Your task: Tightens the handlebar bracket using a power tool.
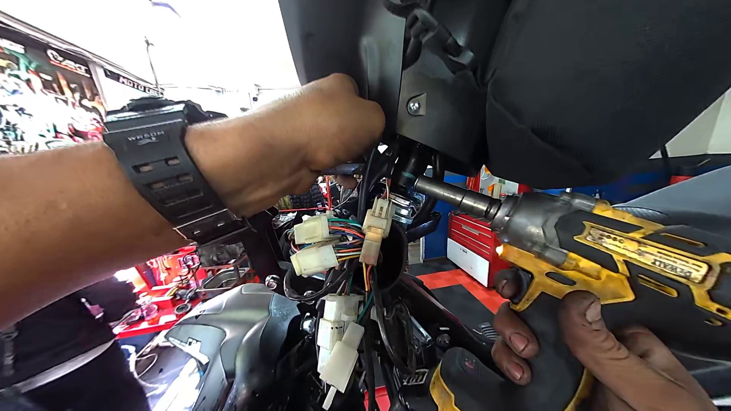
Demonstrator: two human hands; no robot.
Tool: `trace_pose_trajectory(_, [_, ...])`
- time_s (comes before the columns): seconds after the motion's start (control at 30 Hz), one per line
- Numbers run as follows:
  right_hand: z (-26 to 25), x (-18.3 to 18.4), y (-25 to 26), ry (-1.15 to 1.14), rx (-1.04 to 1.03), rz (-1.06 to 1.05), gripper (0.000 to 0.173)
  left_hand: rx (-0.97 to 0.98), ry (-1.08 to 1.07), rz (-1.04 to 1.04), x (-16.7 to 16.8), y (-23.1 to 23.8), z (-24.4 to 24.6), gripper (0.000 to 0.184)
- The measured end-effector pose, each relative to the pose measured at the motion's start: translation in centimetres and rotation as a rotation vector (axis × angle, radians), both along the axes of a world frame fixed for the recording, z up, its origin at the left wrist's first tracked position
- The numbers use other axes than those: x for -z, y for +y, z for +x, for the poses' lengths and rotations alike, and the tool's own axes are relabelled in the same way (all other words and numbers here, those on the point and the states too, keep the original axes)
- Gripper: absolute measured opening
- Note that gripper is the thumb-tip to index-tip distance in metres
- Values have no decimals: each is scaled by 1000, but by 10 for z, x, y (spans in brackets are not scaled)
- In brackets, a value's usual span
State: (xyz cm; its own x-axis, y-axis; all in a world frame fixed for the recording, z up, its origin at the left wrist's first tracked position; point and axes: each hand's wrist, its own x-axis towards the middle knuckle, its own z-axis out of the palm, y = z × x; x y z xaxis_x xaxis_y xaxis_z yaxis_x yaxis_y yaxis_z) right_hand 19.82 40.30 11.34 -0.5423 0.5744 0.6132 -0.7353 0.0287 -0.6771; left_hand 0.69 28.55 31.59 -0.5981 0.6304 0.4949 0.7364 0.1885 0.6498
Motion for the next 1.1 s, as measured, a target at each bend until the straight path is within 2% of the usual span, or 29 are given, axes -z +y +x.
trace_pose_trajectory(1.1, [0, 0, -2, -2, 43, 14, 36, -33, 12, 5, 3, 0, 4, 16])
